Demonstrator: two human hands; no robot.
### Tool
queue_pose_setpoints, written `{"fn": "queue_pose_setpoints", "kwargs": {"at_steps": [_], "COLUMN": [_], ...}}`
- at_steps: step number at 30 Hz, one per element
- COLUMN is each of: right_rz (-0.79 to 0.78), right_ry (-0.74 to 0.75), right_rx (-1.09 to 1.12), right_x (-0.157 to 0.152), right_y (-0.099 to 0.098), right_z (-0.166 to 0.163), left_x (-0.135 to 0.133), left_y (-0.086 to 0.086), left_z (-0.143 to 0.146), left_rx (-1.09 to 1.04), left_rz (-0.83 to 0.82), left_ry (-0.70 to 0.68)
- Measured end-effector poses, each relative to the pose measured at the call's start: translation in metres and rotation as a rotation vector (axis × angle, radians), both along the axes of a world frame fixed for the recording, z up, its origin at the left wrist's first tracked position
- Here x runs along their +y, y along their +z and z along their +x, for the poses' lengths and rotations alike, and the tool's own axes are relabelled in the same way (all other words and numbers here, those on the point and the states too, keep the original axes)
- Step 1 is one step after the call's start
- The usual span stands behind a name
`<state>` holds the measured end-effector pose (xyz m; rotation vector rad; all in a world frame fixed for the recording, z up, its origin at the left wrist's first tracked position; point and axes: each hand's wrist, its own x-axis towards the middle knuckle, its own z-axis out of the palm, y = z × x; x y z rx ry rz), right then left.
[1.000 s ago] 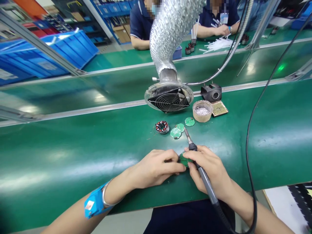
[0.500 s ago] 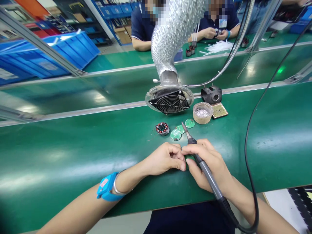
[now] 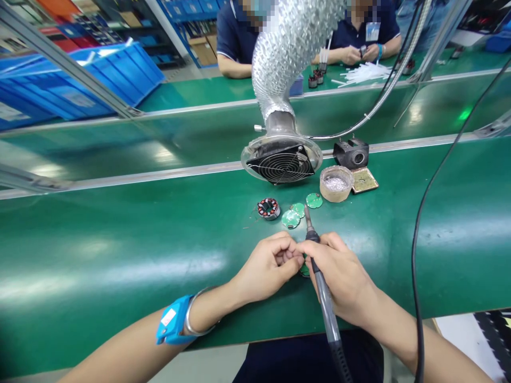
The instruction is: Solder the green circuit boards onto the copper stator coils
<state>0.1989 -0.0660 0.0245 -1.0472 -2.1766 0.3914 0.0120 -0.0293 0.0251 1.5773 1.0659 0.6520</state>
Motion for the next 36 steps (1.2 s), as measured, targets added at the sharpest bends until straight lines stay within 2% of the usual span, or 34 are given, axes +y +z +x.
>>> {"fn": "queue_pose_setpoints", "kwargs": {"at_steps": [4,8,13,18,36], "right_rz": [0.025,0.054,-0.054,-0.105,-0.097], "right_ry": [-0.004,-0.101,-0.114,-0.089,-0.038], "right_rx": [0.015,0.058,0.123,0.178,0.187], "right_x": [-0.004,-0.013,-0.031,-0.037,-0.032], "right_y": [0.002,0.024,0.047,0.045,0.043], "right_z": [0.006,0.013,0.022,0.024,0.023], "left_x": [0.000,0.001,0.001,0.001,-0.001], "left_y": [0.000,0.005,0.005,0.002,0.004], "left_z": [0.005,0.007,0.006,0.006,0.008], "left_rx": [0.046,0.088,0.102,0.084,0.151], "left_rz": [0.046,0.084,0.111,0.117,0.213], "left_ry": [0.037,0.028,0.024,0.024,0.022]}}
